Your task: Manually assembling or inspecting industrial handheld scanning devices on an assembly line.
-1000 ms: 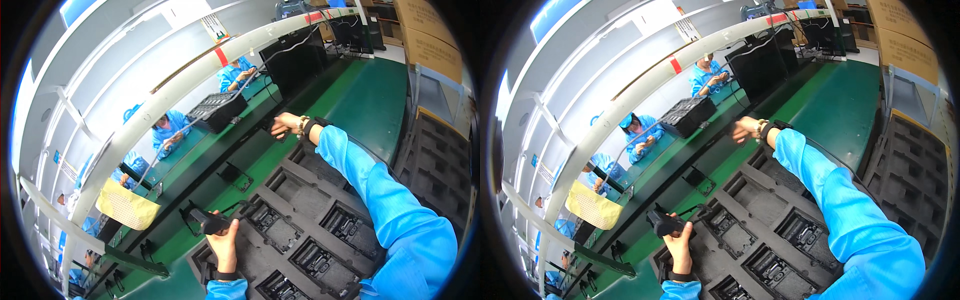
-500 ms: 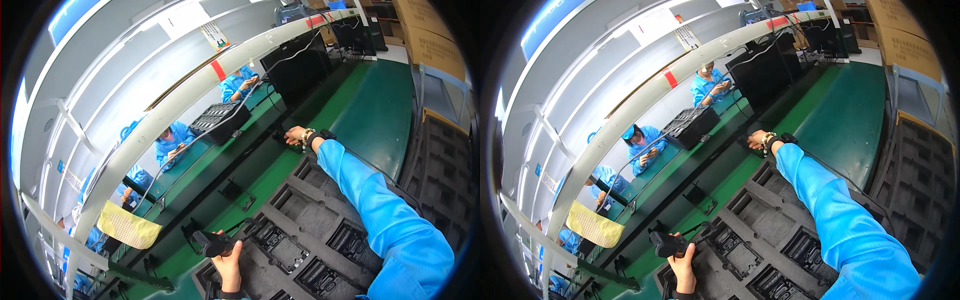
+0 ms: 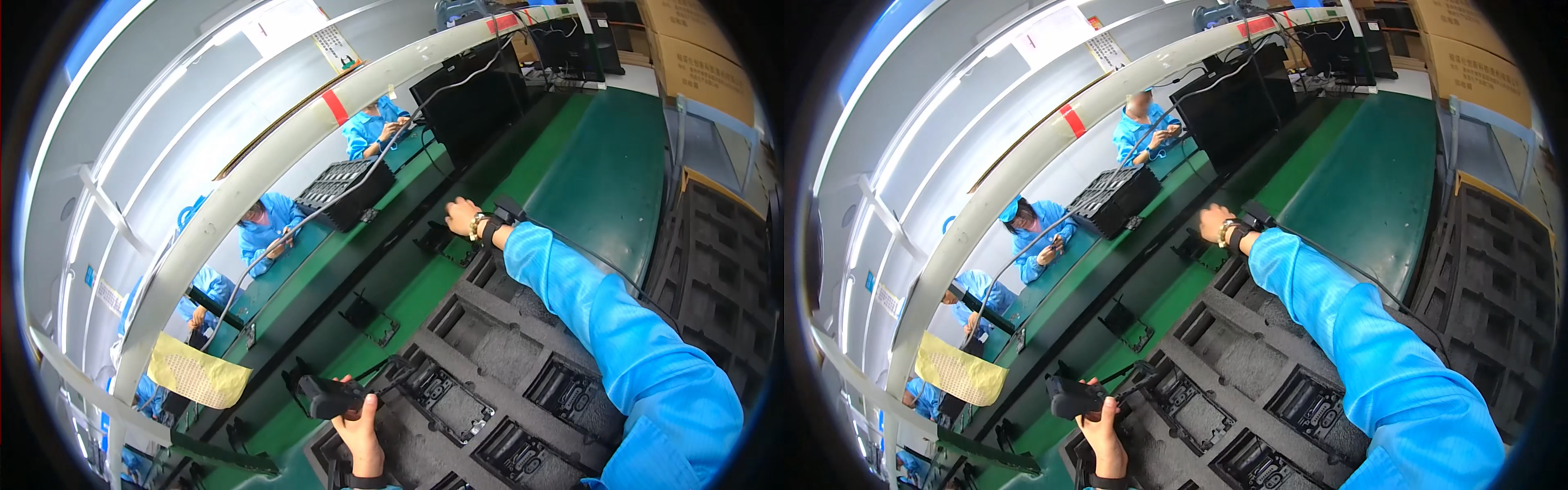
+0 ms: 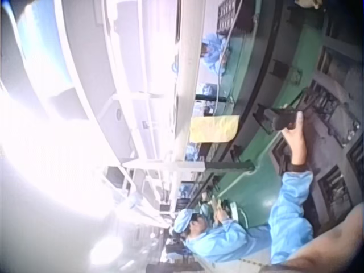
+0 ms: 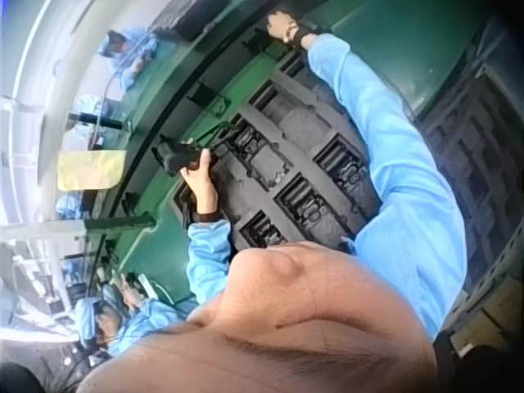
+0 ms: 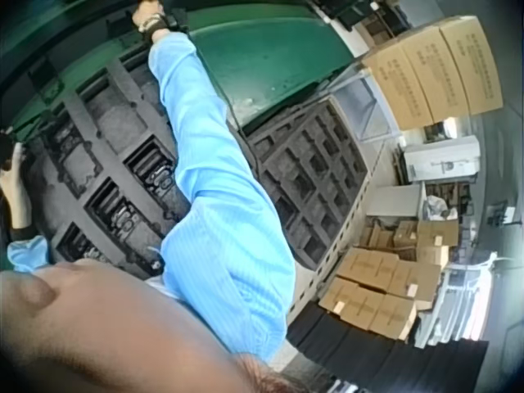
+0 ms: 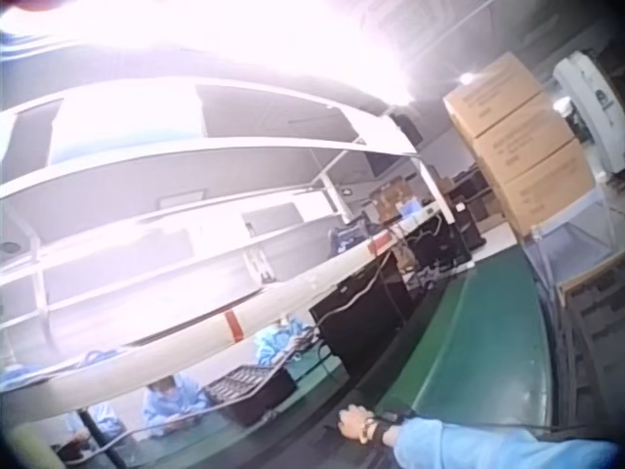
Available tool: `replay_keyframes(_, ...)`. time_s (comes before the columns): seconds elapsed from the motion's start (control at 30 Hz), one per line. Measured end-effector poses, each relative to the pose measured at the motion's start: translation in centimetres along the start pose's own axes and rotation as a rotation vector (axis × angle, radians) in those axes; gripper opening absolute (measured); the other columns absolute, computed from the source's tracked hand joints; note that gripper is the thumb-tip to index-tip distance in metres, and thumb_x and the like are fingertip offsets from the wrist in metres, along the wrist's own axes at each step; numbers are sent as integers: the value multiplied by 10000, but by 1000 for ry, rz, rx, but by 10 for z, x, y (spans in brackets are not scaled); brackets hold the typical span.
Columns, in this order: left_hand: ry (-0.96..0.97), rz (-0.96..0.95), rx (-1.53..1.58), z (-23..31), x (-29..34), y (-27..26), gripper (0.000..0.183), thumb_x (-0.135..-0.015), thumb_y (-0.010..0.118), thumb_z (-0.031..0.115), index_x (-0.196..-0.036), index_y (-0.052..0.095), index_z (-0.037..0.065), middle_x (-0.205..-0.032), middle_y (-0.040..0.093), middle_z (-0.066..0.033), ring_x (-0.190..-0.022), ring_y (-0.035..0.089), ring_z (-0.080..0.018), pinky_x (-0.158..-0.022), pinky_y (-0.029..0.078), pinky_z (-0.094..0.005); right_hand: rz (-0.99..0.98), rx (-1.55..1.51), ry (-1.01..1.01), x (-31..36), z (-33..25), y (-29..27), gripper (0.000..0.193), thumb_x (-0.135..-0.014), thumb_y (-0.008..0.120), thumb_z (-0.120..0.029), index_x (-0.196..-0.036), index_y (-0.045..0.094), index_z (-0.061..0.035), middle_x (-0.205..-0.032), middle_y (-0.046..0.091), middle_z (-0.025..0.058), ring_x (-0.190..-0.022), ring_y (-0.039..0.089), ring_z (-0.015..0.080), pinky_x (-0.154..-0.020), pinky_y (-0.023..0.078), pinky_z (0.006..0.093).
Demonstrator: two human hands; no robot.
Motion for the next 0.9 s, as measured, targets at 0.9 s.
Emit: replay_keyframes(0.9,-128,-53,-65,-2,5,1,442,-1043,392,311,-1417,235,134,-1262,547,-162,-859,641,-215,-741,519,-314,-227,-1161,142,9,-84,-18,287,-957,471,-144,-1139,506,75,-882,712,178,-727,721,277,-540,603,337)
Point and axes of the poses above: each hand's wrist, its own x-axis away from the middle knuckle, its own y-axis out of the palm, z = x × y, the point moved 10 cm from there along -x, towards the middle knuckle
